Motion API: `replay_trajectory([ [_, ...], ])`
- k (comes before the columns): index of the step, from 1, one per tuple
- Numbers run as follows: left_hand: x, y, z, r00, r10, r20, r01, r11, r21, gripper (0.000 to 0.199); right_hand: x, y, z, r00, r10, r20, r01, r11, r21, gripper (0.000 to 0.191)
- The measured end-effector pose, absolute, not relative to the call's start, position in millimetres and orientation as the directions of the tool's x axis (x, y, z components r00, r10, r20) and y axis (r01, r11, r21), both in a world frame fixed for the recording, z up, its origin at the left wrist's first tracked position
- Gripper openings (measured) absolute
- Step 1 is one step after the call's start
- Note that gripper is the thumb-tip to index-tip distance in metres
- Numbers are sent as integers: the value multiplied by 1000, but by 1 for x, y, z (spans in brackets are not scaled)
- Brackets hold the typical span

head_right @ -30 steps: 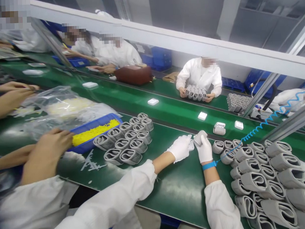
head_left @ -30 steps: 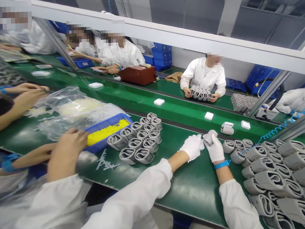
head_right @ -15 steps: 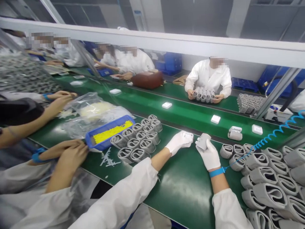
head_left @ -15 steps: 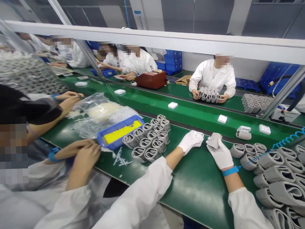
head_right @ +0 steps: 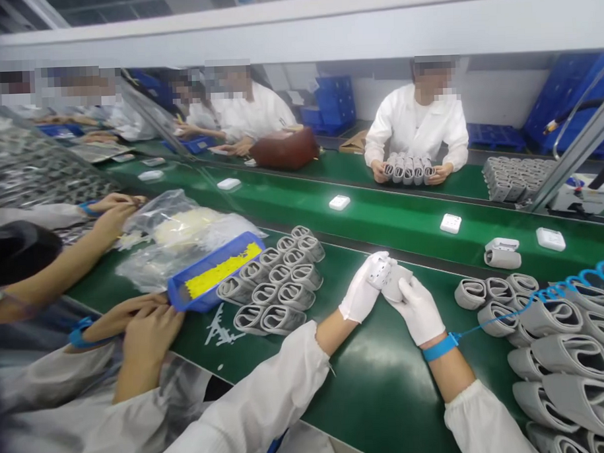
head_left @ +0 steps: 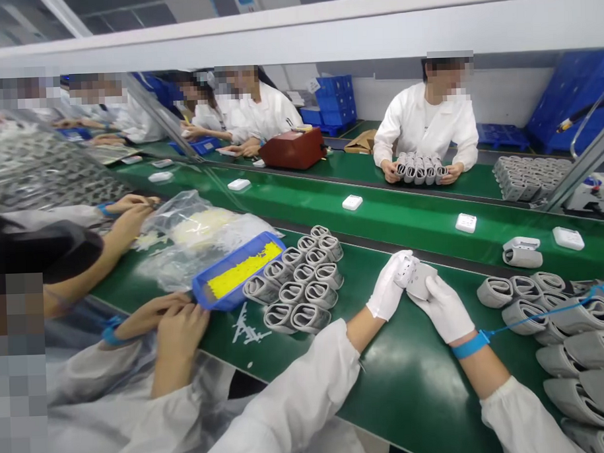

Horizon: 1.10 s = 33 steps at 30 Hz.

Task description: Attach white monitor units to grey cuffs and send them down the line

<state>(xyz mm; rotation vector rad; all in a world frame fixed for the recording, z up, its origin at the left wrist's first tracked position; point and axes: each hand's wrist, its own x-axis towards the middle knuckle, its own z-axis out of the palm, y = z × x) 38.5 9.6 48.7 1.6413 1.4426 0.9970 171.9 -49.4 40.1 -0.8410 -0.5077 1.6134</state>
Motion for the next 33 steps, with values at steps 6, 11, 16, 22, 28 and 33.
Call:
replay_trajectory([
  [6, 34, -5, 64, 224, 973, 60, 145, -94, 985, 50, 174, -52, 42, -40, 955, -292, -632, -251, -733, 53],
  [11, 34, -10, 64, 273, 949, 161, -80, -144, 986, 50, 172, -53, 38, -20, 952, -305, -637, -248, -730, 54],
  [16, 35, -13, 57, 255, 909, 330, -177, -291, 940, 63, 169, -54, 37, 47, 965, -258, -609, -177, -773, 54],
  [22, 37, -14, 52, 272, 897, 348, -105, -331, 938, 53, 163, -57, 37, 140, 956, -256, -600, -124, -791, 62],
  [28, 41, -15, 43, 282, 915, 287, 45, -311, 949, 54, 163, -47, 23, 244, 937, -250, -517, -92, -851, 62],
  [33, 38, -12, 27, 291, 941, 173, -21, -174, 984, 69, 177, -39, 25, 339, 940, -51, -46, -37, -998, 67],
])
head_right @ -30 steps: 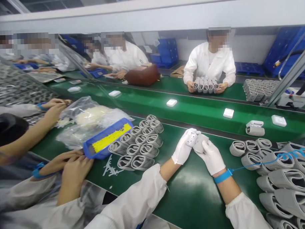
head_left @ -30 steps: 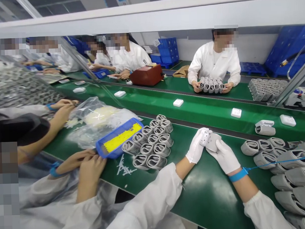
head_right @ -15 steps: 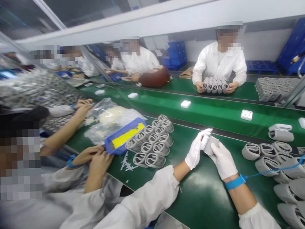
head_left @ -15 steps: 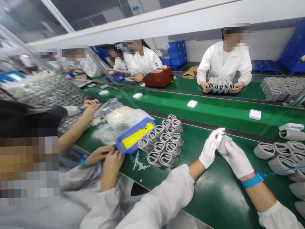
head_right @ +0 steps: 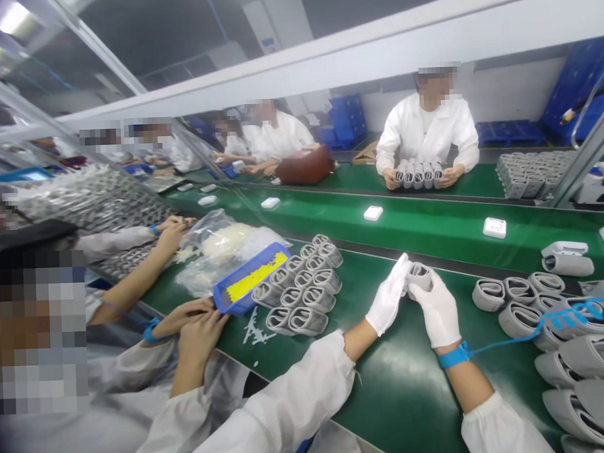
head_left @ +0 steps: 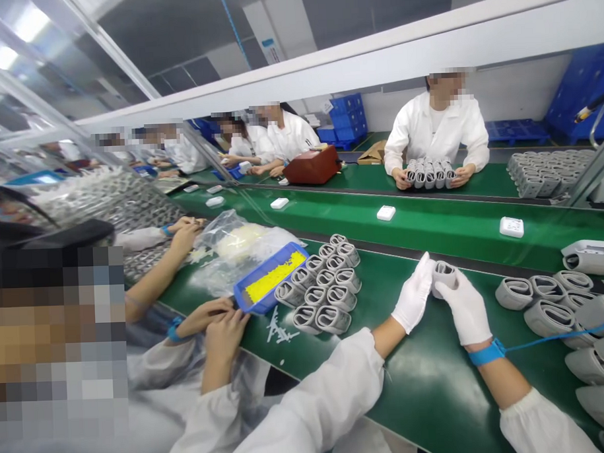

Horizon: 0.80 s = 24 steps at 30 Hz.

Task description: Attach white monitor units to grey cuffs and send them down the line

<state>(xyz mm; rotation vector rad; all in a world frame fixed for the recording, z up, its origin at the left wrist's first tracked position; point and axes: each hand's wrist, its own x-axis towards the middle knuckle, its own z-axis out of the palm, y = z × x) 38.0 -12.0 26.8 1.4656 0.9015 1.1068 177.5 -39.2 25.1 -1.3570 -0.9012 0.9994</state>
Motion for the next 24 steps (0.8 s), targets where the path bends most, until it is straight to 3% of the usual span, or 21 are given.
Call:
replay_trajectory([
  [6, 28, -6, 24, 267, 962, 49, 1, -52, 999, 75, 192, -47, 32, 217, 974, 64, 184, 23, -983, 68],
  [15, 13, 9, 37, 363, 932, -6, 45, -11, 999, 43, 194, -54, 37, -27, 954, 298, 469, 276, -839, 50],
  [20, 10, 12, 30, 340, 940, -35, 65, 13, 998, 24, 190, -58, 35, -77, 941, 331, 509, 322, -798, 49],
  [24, 7, 13, 25, 347, 938, -27, 22, 20, 1000, 21, 191, -56, 36, 32, 962, 272, 370, 241, -897, 49],
])
